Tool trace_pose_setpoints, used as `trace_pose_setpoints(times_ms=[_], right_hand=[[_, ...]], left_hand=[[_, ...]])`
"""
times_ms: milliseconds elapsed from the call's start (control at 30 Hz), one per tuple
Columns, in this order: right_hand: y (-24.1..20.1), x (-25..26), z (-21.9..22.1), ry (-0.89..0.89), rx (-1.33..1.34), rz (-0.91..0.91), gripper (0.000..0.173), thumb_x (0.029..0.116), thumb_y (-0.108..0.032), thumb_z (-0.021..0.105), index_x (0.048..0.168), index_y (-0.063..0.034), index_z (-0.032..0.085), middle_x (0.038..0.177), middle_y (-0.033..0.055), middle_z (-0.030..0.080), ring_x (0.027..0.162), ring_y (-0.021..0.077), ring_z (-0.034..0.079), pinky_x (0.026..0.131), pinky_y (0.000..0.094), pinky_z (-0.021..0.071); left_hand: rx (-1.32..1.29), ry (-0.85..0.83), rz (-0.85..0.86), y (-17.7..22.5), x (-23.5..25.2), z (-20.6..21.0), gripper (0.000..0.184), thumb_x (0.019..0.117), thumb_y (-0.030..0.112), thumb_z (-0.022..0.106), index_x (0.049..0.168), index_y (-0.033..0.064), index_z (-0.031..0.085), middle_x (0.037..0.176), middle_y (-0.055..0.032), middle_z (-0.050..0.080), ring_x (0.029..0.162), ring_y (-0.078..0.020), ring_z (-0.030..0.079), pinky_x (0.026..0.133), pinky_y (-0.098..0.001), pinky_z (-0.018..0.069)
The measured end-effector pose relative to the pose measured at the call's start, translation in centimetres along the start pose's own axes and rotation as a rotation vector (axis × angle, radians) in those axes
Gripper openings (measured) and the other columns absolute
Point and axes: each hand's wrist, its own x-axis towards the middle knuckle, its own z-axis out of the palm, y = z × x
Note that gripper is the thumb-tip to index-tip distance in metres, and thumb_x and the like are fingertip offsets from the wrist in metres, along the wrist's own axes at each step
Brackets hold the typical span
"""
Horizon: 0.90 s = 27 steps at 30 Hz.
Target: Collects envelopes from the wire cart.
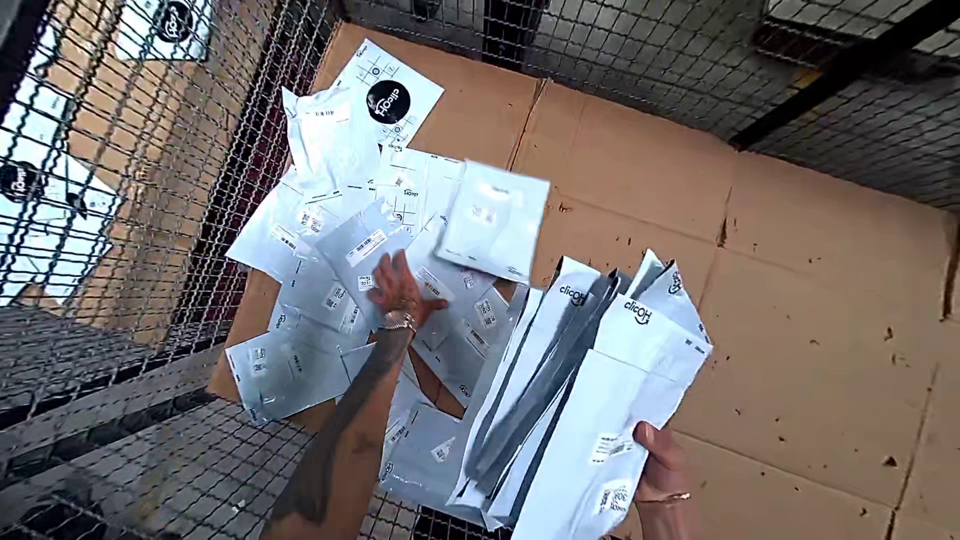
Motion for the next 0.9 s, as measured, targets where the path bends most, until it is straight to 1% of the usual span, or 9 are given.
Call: trace_pose_setpoints(times_ms=[33, 100, 167, 267, 400, 500, 633, 733, 900], right_hand=[[-0.3, -0.3, 0.1, -0.019, -0.018, -0.013, 0.031, 0.0819, -0.022, 0.082, 0.112, -0.0176, 0.077, 0.102, 0.0026, 0.079, 0.092, 0.0118, 0.076, 0.083, 0.0316, 0.0641], [-0.8, -1.3, 0.2, -0.017, -0.024, -0.021, 0.034, 0.0805, -0.019, 0.083, 0.114, -0.0173, 0.076, 0.102, 0.0026, 0.079, 0.093, 0.0113, 0.076, 0.083, 0.0311, 0.0638], [-1.0, -2.5, 0.1, 0.027, -0.001, -0.023, 0.036, 0.0781, -0.016, 0.083, 0.113, -0.0174, 0.076, 0.101, 0.0024, 0.079, 0.092, 0.0110, 0.076, 0.083, 0.0312, 0.0638], [-0.5, -4.4, -0.9, 0.165, 0.062, -0.045, 0.032, 0.0726, -0.016, 0.085, 0.104, -0.0133, 0.077, 0.094, 0.0049, 0.079, 0.085, 0.0127, 0.076, 0.078, 0.0330, 0.0646], [0.4, -6.4, -3.0, 0.125, 0.123, -0.112, 0.027, 0.0763, -0.020, 0.083, 0.103, -0.0157, 0.080, 0.095, 0.0023, 0.079, 0.087, 0.0104, 0.076, 0.079, 0.0308, 0.0638], [0.1, -7.1, -4.4, 0.086, 0.128, -0.088, 0.025, 0.0765, -0.020, 0.082, 0.102, -0.0175, 0.081, 0.095, 0.0006, 0.079, 0.088, 0.0091, 0.075, 0.080, 0.0306, 0.0636], [-2.5, -8.8, -5.5, 0.028, 0.042, -0.190, 0.027, 0.0791, -0.023, 0.081, 0.106, -0.0235, 0.081, 0.098, -0.0064, 0.079, 0.091, 0.0013, 0.073, 0.082, 0.0225, 0.0610], [-4.7, -9.3, -5.7, 0.245, 0.007, -0.191, 0.019, 0.0783, -0.027, 0.082, 0.097, -0.0236, 0.081, 0.090, -0.0064, 0.079, 0.083, 0.0012, 0.074, 0.075, 0.0220, 0.0618], [-6.6, -7.1, -7.1, 0.405, 0.000, -0.201, 0.020, 0.0796, -0.034, 0.082, 0.096, -0.0223, 0.081, 0.091, -0.0033, 0.079, 0.083, 0.0051, 0.075, 0.076, 0.0259, 0.0633]], left_hand=[[0.044, 0.006, -0.102, -0.7, 1.0, 0.3, 0.148, 0.0462, 0.055, 0.099, 0.163, 0.0105, 0.020, 0.162, -0.0317, 0.022, 0.146, -0.0580, 0.023, 0.102, -0.0807, 0.0315], [0.011, -0.031, -0.199, -0.9, 1.2, -0.1, 0.142, 0.0530, 0.044, 0.100, 0.163, 0.0120, 0.017, 0.151, -0.0350, 0.040, 0.135, -0.0579, 0.042, 0.100, -0.0788, 0.0365], [-0.066, -0.119, -0.167, -1.2, 0.2, -0.7, 0.096, 0.0789, 0.037, 0.088, 0.155, 0.0088, 0.037, 0.129, -0.0330, 0.061, 0.119, -0.0534, 0.059, 0.100, -0.0746, 0.0418], [-0.122, -0.165, -0.026, -0.1, -3.8, -2.2, 0.044, 0.1023, 0.038, 0.062, 0.116, -0.0040, 0.067, 0.109, -0.0304, 0.068, 0.107, -0.0497, 0.064, 0.093, -0.0707, 0.0463], [-0.513, -0.433, 0.269, 3.8, -12.5, -3.5, 0.021, 0.0977, 0.020, 0.068, 0.107, 0.0010, 0.069, 0.132, -0.0146, 0.064, 0.121, -0.0257, 0.062, 0.103, -0.0478, 0.0519], [-0.796, -0.843, 0.369, 10.7, -19.0, -5.6, 0.032, 0.0976, 0.010, 0.058, 0.127, -0.0007, 0.063, 0.121, -0.0090, 0.068, 0.109, -0.0116, 0.065, 0.099, -0.0356, 0.0538], [-1.001, -1.214, 0.303, 15.2, -20.8, -3.2, 0.023, 0.0993, 0.013, 0.053, 0.118, 0.0029, 0.063, 0.105, 0.0009, 0.070, 0.096, -0.0040, 0.066, 0.089, -0.0296, 0.0563], [-0.825, -1.004, 0.115, 16.8, -17.1, 1.3, 0.051, 0.1064, 0.043, 0.046, 0.133, 0.0013, 0.059, 0.119, -0.0126, 0.067, 0.105, -0.0177, 0.066, 0.091, -0.0391, 0.0562], [-0.236, -0.189, -0.031, 17.5, -9.3, 11.4, 0.110, 0.0777, 0.051, 0.085, 0.157, -0.0007, 0.028, 0.158, -0.0326, 0.031, 0.141, -0.0533, 0.036, 0.106, -0.0705, 0.0398]])
